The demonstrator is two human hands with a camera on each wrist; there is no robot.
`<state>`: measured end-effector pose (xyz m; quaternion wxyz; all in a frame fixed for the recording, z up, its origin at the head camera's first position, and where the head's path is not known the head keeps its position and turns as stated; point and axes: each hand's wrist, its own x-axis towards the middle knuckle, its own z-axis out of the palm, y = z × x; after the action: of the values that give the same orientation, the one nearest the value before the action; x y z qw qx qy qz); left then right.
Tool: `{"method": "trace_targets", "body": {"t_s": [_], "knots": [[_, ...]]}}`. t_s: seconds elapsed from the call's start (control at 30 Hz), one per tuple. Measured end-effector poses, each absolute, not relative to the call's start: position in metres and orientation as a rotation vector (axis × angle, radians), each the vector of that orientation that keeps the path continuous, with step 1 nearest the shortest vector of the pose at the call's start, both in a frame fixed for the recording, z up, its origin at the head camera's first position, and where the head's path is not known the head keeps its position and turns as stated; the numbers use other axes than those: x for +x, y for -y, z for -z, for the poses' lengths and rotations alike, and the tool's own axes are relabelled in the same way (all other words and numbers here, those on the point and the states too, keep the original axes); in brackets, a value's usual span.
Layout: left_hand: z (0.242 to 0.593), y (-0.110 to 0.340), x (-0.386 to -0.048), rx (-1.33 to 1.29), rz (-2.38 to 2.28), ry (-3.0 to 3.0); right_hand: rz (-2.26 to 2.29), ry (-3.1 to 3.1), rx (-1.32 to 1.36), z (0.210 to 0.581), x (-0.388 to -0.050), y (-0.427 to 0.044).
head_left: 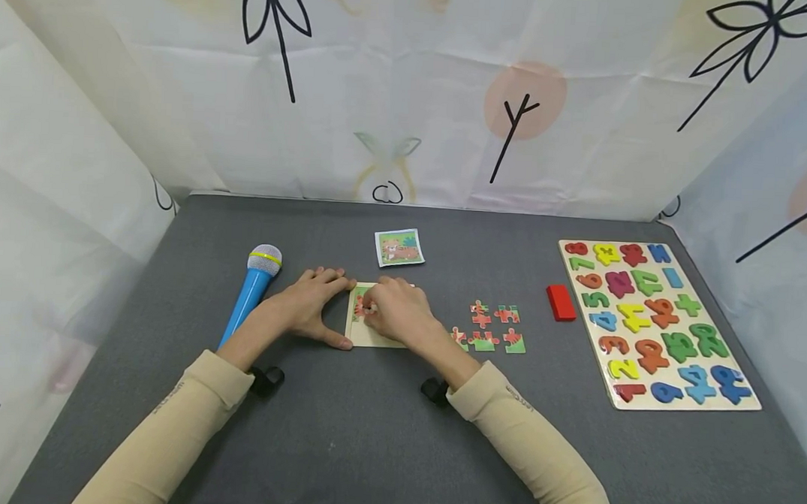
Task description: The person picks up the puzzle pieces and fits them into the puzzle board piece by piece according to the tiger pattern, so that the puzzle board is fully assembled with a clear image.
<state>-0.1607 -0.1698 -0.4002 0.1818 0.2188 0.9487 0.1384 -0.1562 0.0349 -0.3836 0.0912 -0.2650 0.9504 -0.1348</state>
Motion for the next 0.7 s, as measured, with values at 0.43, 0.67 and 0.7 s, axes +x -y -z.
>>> {"method": "trace_targets", "body": {"t_s": [0.43, 0.67, 0.7], "knots": [[0.402, 0.168, -0.161, 0.631, -0.384, -2.684, 0.449, -2.851, -0.789, 0.371, -0.153, -0.066], [0.402, 0.168, -0.161, 0.614, -0.376, -2.683, 0.444, -2.898, -0.807, 0.369, -0.152, -0.101], [0.401, 0.168, -0.161, 0.619, -0.375, -2.686, 0.437, -2.904, -0.804, 0.369, -0.152, -0.106]]}}
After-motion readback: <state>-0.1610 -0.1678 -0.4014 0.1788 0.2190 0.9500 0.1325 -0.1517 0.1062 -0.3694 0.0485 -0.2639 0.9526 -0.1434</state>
